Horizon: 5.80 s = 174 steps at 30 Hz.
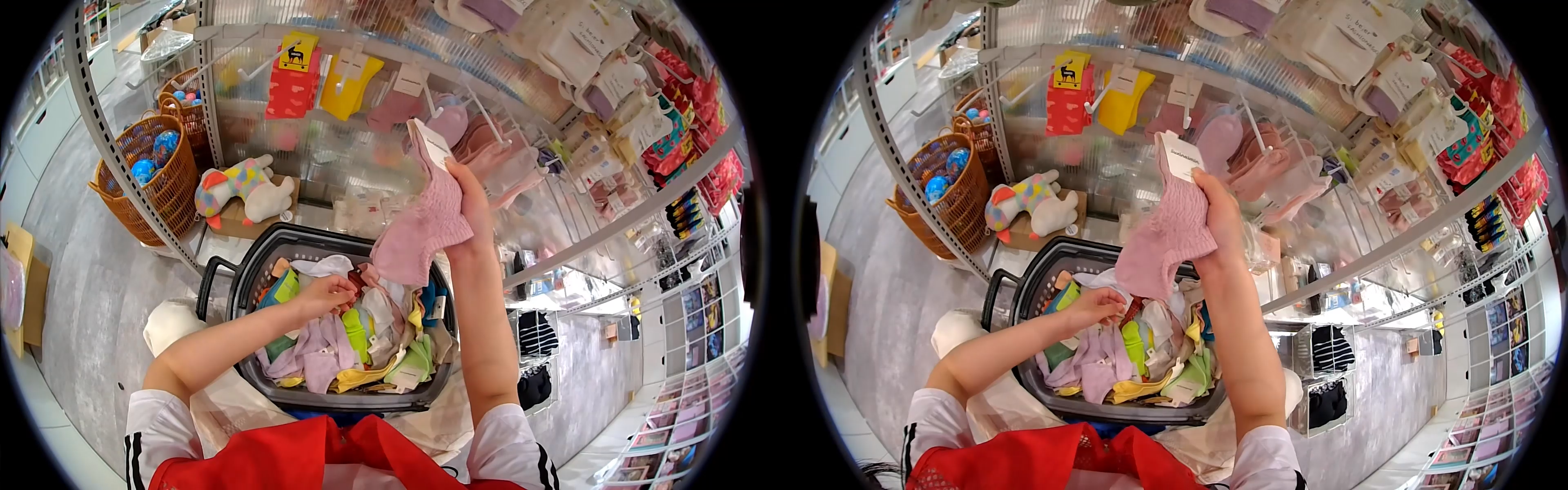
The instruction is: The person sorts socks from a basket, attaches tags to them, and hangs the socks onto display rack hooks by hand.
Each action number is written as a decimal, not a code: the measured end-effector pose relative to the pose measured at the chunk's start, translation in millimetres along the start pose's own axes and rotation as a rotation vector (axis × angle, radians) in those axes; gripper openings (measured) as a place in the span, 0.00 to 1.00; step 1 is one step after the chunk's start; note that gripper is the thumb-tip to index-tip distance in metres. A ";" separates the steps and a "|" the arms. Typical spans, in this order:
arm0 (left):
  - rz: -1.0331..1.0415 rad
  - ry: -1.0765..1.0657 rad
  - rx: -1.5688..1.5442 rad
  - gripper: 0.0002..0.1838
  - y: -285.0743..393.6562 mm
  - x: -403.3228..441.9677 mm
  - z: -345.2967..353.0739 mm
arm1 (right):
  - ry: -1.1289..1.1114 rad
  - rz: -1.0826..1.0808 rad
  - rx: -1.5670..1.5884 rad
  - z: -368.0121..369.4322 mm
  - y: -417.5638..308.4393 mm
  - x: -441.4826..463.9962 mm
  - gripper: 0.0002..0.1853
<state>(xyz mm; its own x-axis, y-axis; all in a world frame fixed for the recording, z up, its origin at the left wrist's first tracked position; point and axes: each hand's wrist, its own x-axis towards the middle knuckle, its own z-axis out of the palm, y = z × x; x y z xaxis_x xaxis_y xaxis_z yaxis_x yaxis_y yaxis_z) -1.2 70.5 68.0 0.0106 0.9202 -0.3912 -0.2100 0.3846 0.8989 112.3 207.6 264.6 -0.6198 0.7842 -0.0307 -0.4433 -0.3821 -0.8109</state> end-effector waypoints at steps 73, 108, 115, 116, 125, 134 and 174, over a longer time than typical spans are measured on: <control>0.520 0.175 1.074 0.15 -20.0 27.8 -33.7 | 0.322 0.121 -0.715 -191.4 101.2 -10.5 0.23; -0.090 -0.619 1.632 0.09 -46.4 -18.3 -14.2 | -0.940 0.051 -1.440 -182.1 223.6 -87.7 0.17; 0.369 -0.261 1.502 0.19 -41.0 -1.0 -12.3 | -1.077 0.563 -1.075 -156.6 200.2 -94.0 0.14; 0.438 -0.237 1.481 0.20 -46.2 4.9 -12.2 | -1.011 0.448 -1.171 -161.8 204.1 -95.1 0.14; 0.573 0.418 1.524 0.26 -120.3 85.0 25.9 | -0.721 0.124 -1.835 -183.6 186.0 -87.1 0.15; 0.518 0.373 1.347 0.21 -85.6 108.4 -10.5 | -0.691 0.015 -1.923 -195.1 163.8 -83.0 0.14; 0.642 0.347 1.072 0.21 -14.9 23.9 -6.8 | -0.200 0.620 -0.142 -172.6 152.6 -33.9 0.16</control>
<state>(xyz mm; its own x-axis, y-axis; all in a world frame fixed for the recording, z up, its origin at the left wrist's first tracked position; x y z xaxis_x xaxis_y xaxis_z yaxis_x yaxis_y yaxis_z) -4.4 86.3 43.9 -0.0858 0.9560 0.2804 0.8012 -0.1011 0.5898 177.4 207.1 41.0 -0.8467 0.3287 -0.4184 0.1154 -0.6542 -0.7475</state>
